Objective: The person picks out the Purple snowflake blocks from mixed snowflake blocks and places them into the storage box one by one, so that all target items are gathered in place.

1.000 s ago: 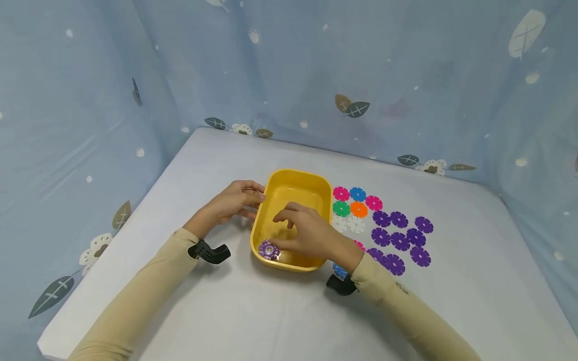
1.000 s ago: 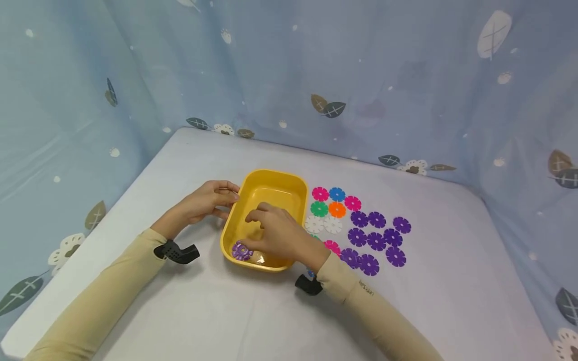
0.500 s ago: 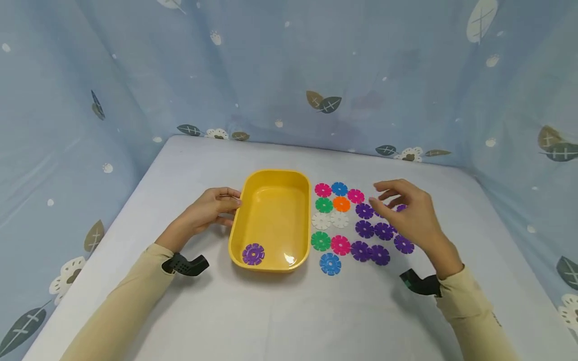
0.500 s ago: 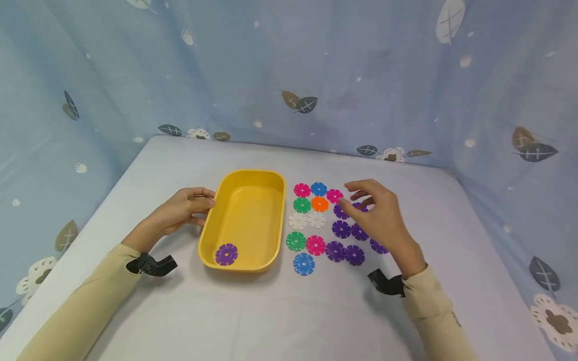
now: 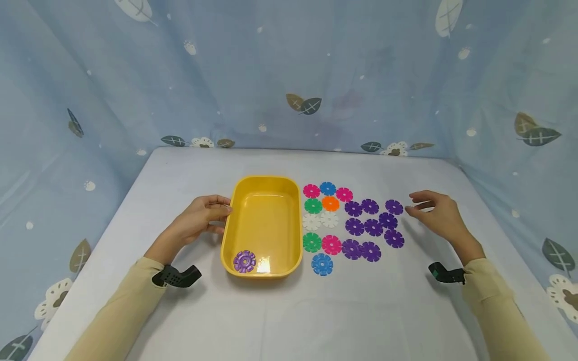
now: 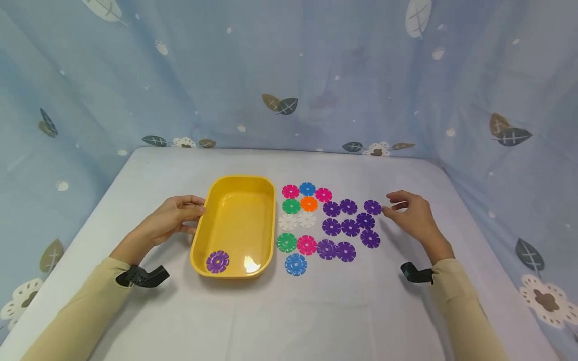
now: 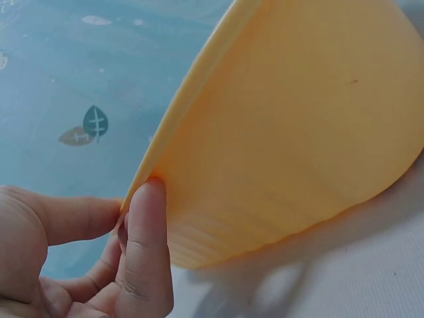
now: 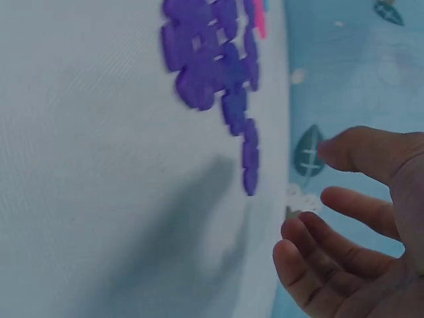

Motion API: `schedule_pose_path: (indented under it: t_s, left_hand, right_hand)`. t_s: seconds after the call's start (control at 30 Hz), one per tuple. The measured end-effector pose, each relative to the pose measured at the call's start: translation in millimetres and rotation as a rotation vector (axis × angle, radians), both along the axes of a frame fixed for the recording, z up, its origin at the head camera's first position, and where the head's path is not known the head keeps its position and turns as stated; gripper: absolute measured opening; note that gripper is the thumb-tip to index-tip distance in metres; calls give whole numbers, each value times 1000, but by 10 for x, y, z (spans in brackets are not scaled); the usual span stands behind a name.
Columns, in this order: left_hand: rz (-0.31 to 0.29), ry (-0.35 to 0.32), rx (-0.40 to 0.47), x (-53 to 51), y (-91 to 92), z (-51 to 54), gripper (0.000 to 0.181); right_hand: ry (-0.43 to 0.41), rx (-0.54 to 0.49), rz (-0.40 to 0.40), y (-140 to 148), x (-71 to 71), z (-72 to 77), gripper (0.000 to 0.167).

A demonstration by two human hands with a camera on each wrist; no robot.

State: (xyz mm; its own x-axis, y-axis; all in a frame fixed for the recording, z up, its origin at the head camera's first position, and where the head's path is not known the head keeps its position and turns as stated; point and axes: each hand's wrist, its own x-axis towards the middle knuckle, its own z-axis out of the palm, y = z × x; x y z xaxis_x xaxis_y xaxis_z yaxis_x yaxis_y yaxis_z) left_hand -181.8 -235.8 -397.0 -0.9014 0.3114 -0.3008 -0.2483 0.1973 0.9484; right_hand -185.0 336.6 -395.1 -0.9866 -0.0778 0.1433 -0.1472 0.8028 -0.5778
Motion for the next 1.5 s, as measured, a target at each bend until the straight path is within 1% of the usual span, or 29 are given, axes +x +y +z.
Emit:
schedule_pose_path:
  t_s: [0.17,0.27,0.33,0.4,0.5,0.67,0.9,1.1,1.2,1.33,1.5]
  left_hand:
    - [11,-1,-3,9,-22,10,44]
    - [10,0,-6,1,-14,12,44]
    - [5,-1,-6,-7,0,8,44]
    - [1,-2,-8,-10,13,4,44]
    - [11,-5,-13,6,12,-1,44]
    - [13,-5,-14,22,28,-36,43]
    - [15,-1,-21,17,14,-24,44]
    - [7,-3,-15,0,24,-12,45]
    - [10,0,-17,-1,28,-1,44]
    - [23,-6,-25,7,18,15,42]
    - [16,-12,-18,10,17,13,43]
  right_hand:
    - [-113,51,64,-46,-209,-111,54]
    - [-177,98,87,-51,-283,-163,61]
    - [-197,117,87,-39,-310,-183,64]
    - [-203,124,94,-27,-327,-191,65]
    - [-213,105,111,-35,-352,-188,65]
    - [-240,92,132,-35,-323,-185,63]
    - [-214,111,199,-46,-342,-171,62]
    - [-234,89,193,-18,-347,-176,60]
    - [-241,84,198,-10,-361,-174,61]
    - [-232,104,209,-38,-405,-178,61]
    - [-222,124,214,-43,-434,-196,61]
